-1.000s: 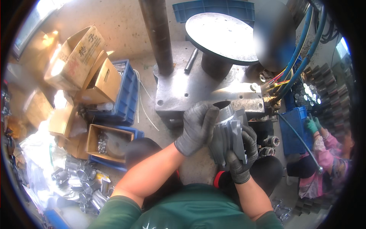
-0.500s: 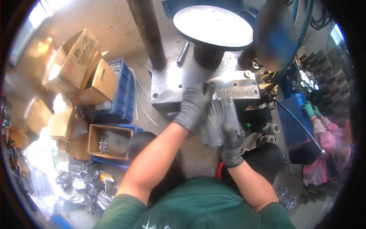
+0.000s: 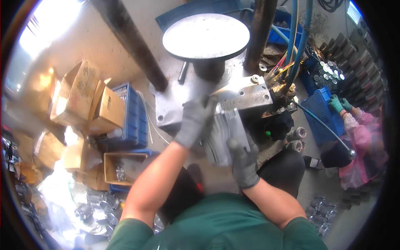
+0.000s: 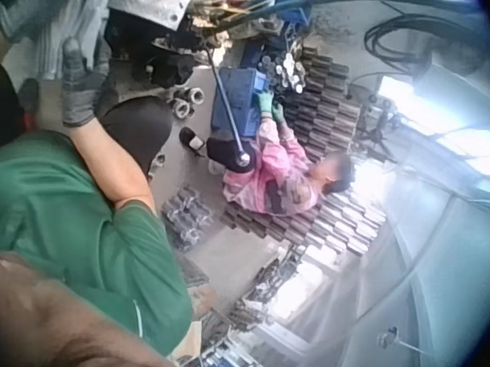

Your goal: Assemble motor housings and internal components using a hydraulic press.

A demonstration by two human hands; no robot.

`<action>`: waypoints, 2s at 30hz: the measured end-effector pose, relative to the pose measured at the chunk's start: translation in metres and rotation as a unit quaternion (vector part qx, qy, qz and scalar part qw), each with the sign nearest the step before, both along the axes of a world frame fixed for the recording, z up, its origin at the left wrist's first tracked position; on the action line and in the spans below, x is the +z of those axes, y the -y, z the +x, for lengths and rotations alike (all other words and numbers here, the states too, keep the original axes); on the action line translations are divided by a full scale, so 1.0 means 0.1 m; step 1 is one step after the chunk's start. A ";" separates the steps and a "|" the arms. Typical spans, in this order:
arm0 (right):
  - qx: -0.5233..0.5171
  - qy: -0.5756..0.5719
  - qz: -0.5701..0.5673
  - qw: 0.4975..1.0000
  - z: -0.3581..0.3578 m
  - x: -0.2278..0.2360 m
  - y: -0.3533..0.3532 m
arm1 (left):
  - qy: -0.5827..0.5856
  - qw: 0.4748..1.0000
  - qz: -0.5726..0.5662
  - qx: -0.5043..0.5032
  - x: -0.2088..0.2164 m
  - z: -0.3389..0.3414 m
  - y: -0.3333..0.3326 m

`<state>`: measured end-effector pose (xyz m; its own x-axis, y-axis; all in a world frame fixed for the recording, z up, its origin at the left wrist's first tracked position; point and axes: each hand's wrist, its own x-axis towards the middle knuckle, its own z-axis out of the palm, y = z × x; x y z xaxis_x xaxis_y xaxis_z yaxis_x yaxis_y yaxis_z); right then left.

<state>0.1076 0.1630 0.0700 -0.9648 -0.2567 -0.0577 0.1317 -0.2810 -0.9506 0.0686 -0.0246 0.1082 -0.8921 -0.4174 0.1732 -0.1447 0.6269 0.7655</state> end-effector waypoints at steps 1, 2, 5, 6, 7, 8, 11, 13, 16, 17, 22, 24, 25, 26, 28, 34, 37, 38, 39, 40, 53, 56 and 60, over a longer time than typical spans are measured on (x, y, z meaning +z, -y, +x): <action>-0.021 -0.038 -0.025 0.999 0.08 -0.08 0.01 | -0.018 0.990 0.141 0.021 -0.06 0.09 -0.05; -0.027 -0.035 -0.030 0.999 -0.02 -0.10 0.02 | -0.014 0.991 0.136 0.016 -0.05 -0.06 0.00; 0.006 0.123 -0.101 0.987 -0.12 0.01 0.07 | 0.139 0.990 0.011 0.023 0.12 -0.23 0.03; 0.000 0.163 -0.144 0.976 -0.06 0.00 0.08 | 0.171 0.985 0.010 0.021 0.06 -0.16 0.04; 0.018 0.151 -0.144 0.978 -0.11 -0.02 0.06 | 0.178 0.983 0.046 0.014 0.04 -0.19 0.07; 0.036 0.139 -0.144 0.979 -0.18 -0.05 0.04 | 0.186 0.979 0.082 0.007 0.01 -0.23 0.11; 0.055 0.131 -0.131 0.981 -0.18 -0.06 0.00 | 0.143 0.946 0.287 -0.052 -0.15 -0.11 0.28; 0.055 0.103 -0.105 0.988 -0.22 -0.13 -0.03 | 0.134 0.946 0.291 -0.058 -0.03 -0.05 0.21; 0.063 0.048 -0.068 0.995 -0.24 -0.15 -0.06 | 0.132 0.957 0.259 -0.019 0.10 0.04 0.10; 0.066 0.022 -0.057 0.996 -0.26 -0.15 -0.08 | 0.066 0.959 0.274 -0.013 0.04 0.09 0.11; 0.062 -0.191 0.110 0.973 -0.29 -0.13 -0.22 | -0.028 0.975 0.217 0.030 -0.02 0.29 0.09; 0.035 -0.272 0.167 0.947 -0.28 -0.16 -0.23 | -0.070 0.967 0.243 0.038 -0.10 0.37 0.00; 0.022 -0.326 0.148 0.934 -0.28 -0.15 -0.24 | -0.104 0.956 0.271 0.039 -0.08 0.42 -0.03; 0.009 -0.379 0.128 0.917 -0.29 -0.14 -0.25 | -0.137 0.944 0.298 0.040 -0.05 0.46 -0.06; 0.059 -0.375 0.051 0.924 -0.41 0.03 -0.37 | -0.167 0.940 0.296 0.026 0.12 0.59 -0.08; 0.190 -0.166 -0.212 0.944 -0.31 0.05 -0.31 | -0.135 0.684 0.717 -0.023 -0.02 0.71 0.07; 0.254 -0.230 -0.113 0.933 -0.23 0.02 -0.26 | -0.110 0.659 0.744 0.004 -0.13 0.77 -0.06; 0.268 -0.257 -0.084 0.925 -0.22 -0.02 -0.23 | -0.107 0.656 0.747 0.009 -0.24 0.75 -0.07; 0.232 -0.309 -0.072 0.920 -0.23 -0.03 -0.20 | -0.092 0.708 0.700 0.032 -0.30 0.73 -0.09; 0.236 -0.307 -0.072 0.919 -0.21 -0.02 -0.20 | -0.094 0.707 0.700 0.036 -0.36 0.73 -0.10; 0.248 -0.063 -0.171 0.952 -0.21 -0.10 -0.39 | -0.165 0.666 0.719 0.108 0.01 0.62 -0.18; 0.271 0.131 -0.286 0.910 -0.29 0.26 -0.41 | -0.253 0.806 0.530 0.076 0.12 0.72 0.01; 0.388 0.280 -0.327 0.815 -0.30 0.37 -0.41 | -0.273 0.852 0.447 -0.011 0.16 0.72 0.07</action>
